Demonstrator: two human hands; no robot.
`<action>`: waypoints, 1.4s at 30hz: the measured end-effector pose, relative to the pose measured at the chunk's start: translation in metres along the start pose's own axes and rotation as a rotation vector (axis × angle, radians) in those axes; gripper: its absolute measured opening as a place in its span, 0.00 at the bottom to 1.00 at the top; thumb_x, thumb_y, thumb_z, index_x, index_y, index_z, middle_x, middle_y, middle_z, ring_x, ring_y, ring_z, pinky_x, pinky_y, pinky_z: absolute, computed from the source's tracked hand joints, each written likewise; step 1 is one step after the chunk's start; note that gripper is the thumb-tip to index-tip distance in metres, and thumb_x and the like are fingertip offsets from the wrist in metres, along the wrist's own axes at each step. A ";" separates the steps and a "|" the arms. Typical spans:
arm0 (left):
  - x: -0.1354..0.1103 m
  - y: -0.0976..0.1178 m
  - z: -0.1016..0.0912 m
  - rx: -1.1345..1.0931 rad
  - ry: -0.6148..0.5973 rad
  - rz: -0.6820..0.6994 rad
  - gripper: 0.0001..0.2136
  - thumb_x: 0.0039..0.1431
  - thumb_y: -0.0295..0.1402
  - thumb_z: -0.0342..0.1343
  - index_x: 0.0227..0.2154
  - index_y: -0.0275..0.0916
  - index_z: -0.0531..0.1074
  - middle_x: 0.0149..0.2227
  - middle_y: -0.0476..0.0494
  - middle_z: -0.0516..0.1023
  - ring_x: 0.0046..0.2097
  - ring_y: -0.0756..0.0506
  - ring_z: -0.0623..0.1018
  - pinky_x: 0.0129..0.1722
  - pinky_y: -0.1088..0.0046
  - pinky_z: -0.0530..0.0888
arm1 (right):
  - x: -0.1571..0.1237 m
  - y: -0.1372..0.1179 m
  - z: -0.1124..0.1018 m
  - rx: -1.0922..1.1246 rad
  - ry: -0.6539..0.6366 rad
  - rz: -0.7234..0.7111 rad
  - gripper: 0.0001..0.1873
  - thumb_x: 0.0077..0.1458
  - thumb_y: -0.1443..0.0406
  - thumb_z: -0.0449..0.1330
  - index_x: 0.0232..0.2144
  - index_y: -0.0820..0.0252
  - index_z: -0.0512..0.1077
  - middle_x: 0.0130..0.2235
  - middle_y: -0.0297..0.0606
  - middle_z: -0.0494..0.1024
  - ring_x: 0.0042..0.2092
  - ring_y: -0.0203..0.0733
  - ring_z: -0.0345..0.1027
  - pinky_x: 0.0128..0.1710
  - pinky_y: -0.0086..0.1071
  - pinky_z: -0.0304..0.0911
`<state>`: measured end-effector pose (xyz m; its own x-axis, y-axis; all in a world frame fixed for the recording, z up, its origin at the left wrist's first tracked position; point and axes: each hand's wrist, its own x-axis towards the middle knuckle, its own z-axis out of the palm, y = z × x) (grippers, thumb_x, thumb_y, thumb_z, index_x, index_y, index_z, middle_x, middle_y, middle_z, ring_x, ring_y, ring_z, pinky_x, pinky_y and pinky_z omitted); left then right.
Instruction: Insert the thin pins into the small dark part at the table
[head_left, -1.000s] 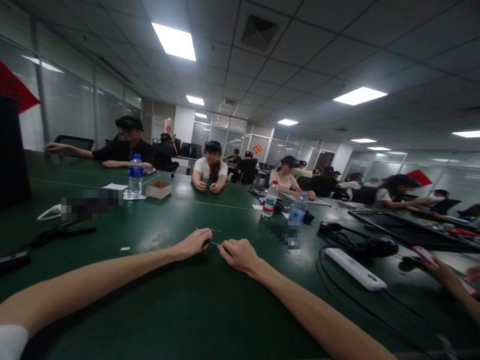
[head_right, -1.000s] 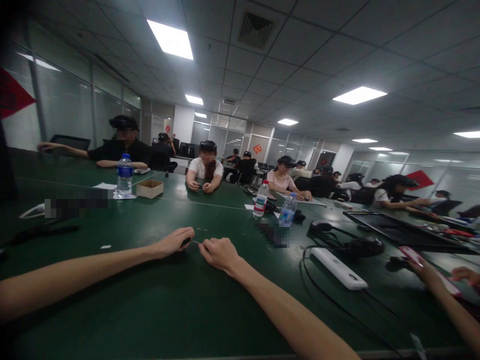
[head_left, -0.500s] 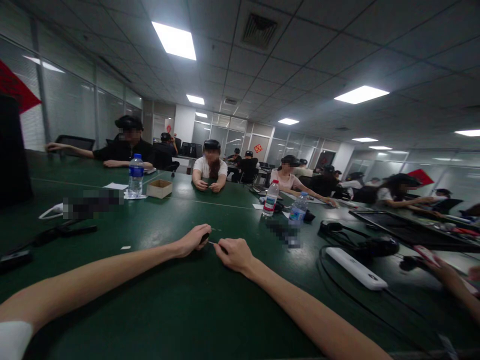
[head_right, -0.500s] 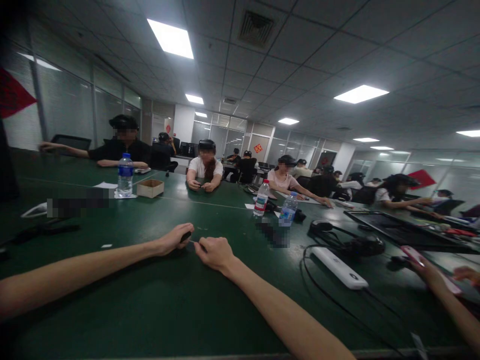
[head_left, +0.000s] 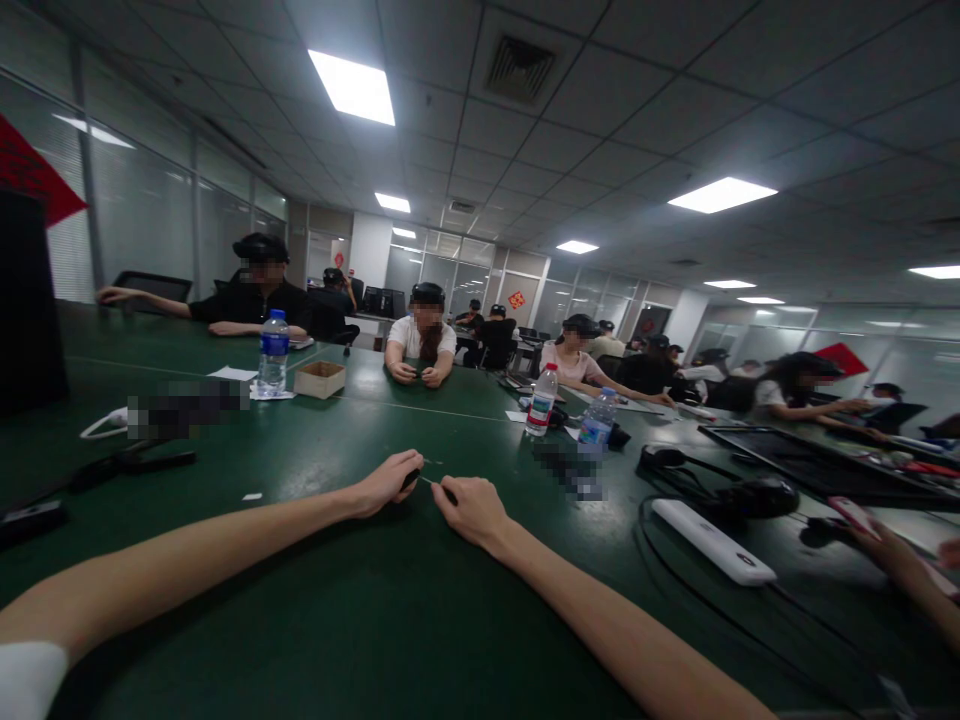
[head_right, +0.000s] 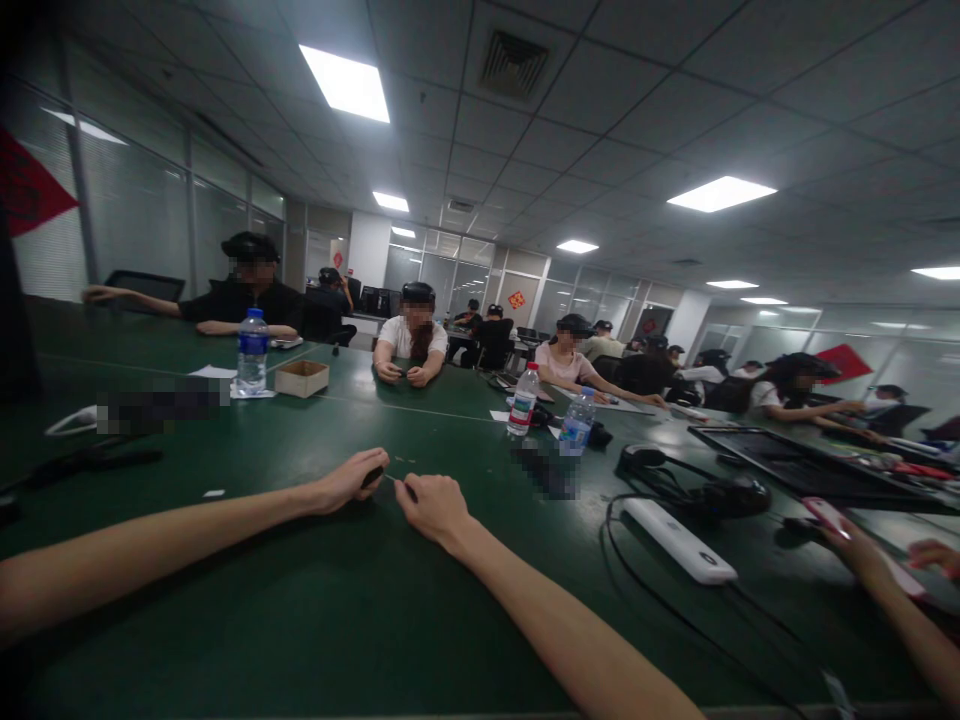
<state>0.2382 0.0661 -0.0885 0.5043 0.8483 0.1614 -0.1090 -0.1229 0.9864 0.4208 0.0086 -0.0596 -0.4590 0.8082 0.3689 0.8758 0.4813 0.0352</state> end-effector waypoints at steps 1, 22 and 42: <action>0.000 0.000 0.000 0.002 0.000 -0.003 0.15 0.55 0.47 0.47 0.29 0.39 0.58 0.18 0.56 0.56 0.17 0.55 0.56 0.16 0.81 0.49 | 0.000 0.000 0.000 0.000 -0.001 -0.005 0.27 0.63 0.52 0.39 0.32 0.59 0.73 0.30 0.37 0.76 0.28 0.33 0.67 0.30 0.25 0.56; 0.005 -0.006 -0.003 0.021 0.005 -0.001 0.15 0.56 0.48 0.46 0.29 0.40 0.57 0.20 0.56 0.57 0.18 0.56 0.55 0.16 0.81 0.49 | 0.000 -0.004 -0.003 -0.067 -0.024 0.062 0.27 0.63 0.52 0.38 0.32 0.58 0.72 0.32 0.38 0.77 0.30 0.35 0.69 0.30 0.25 0.56; 0.000 -0.003 -0.002 0.048 -0.023 0.022 0.13 0.54 0.45 0.48 0.27 0.38 0.60 0.17 0.56 0.56 0.17 0.55 0.55 0.16 0.80 0.51 | -0.002 0.003 -0.003 -0.005 0.003 -0.085 0.26 0.63 0.55 0.40 0.29 0.60 0.72 0.28 0.36 0.75 0.26 0.31 0.64 0.28 0.24 0.53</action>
<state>0.2371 0.0676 -0.0914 0.5221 0.8329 0.1834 -0.0797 -0.1664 0.9828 0.4247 0.0072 -0.0576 -0.5314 0.7635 0.3669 0.8343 0.5467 0.0709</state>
